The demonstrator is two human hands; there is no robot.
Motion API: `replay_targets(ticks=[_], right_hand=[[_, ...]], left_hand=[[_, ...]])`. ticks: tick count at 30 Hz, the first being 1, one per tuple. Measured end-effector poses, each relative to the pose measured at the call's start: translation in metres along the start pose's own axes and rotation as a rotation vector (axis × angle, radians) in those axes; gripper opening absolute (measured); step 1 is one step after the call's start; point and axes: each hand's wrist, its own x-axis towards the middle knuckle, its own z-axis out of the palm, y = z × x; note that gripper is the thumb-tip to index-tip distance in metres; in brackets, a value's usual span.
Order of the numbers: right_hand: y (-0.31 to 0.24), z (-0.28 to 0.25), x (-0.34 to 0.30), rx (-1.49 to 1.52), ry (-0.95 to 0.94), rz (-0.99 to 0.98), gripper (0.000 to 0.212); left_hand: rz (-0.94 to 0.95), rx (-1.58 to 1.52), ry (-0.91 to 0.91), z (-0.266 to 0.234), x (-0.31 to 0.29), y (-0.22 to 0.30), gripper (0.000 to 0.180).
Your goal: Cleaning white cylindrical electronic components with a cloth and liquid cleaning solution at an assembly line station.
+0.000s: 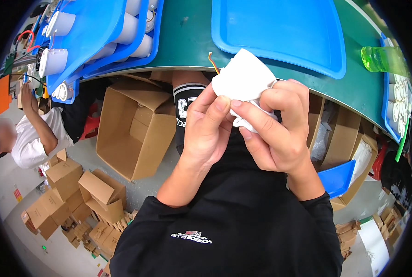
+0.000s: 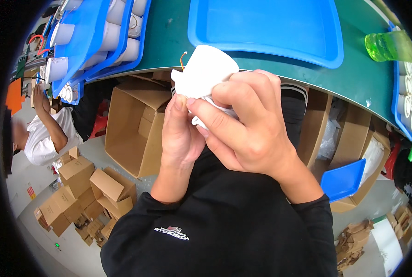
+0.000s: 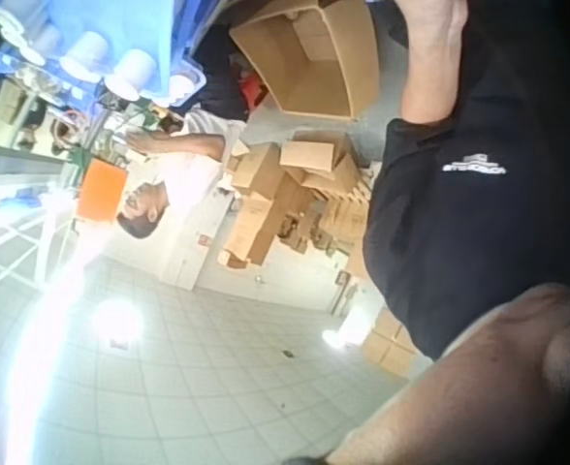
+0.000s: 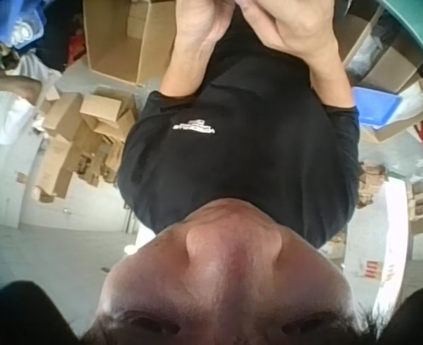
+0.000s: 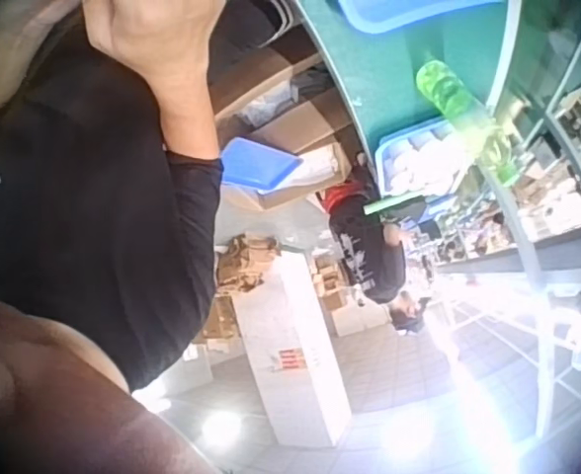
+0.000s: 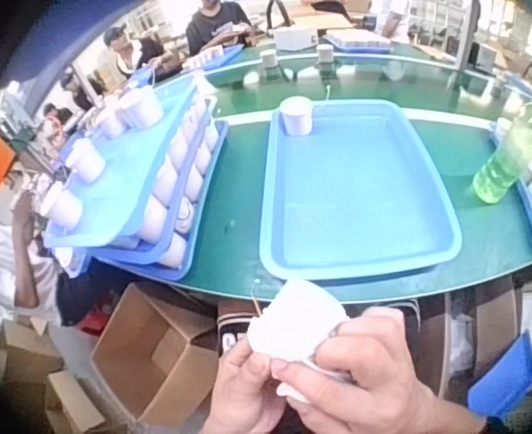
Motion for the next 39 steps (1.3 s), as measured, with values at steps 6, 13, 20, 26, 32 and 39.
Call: replay_targets(ticks=[6, 13, 20, 26, 32, 39], right_hand=[[0.001, -0.006, -0.005, -0.079, -0.037, 0.034, 0.037], [0.011, -0.007, -0.024, -0.069, 0.059, 0.196, 0.031], [0.008, -0.007, -0.031, 0.007, 0.099, 0.275, 0.03], [-0.001, 0.006, -0.027, 0.291, 0.467, 0.182, 0.035], [0.007, 0.02, -0.02, 0.141, 0.33, 0.027, 0.044], [0.008, 0.021, -0.037, 0.514, 0.34, 0.391, 0.023]], left_hand=[[-0.037, -0.19, 0.039, 0.0, 0.001, -0.003, 0.053], [0.069, -0.208, 0.045, 0.007, 0.003, 0.007, 0.053], [0.015, -0.132, 0.035, 0.004, 0.001, 0.009, 0.059], [-0.095, -0.27, 0.083, 0.009, 0.005, 0.004, 0.061], [-0.151, -0.334, -0.017, -0.001, 0.005, -0.005, 0.066], [-0.237, -0.553, -0.212, -0.009, 0.002, -0.007, 0.082]])
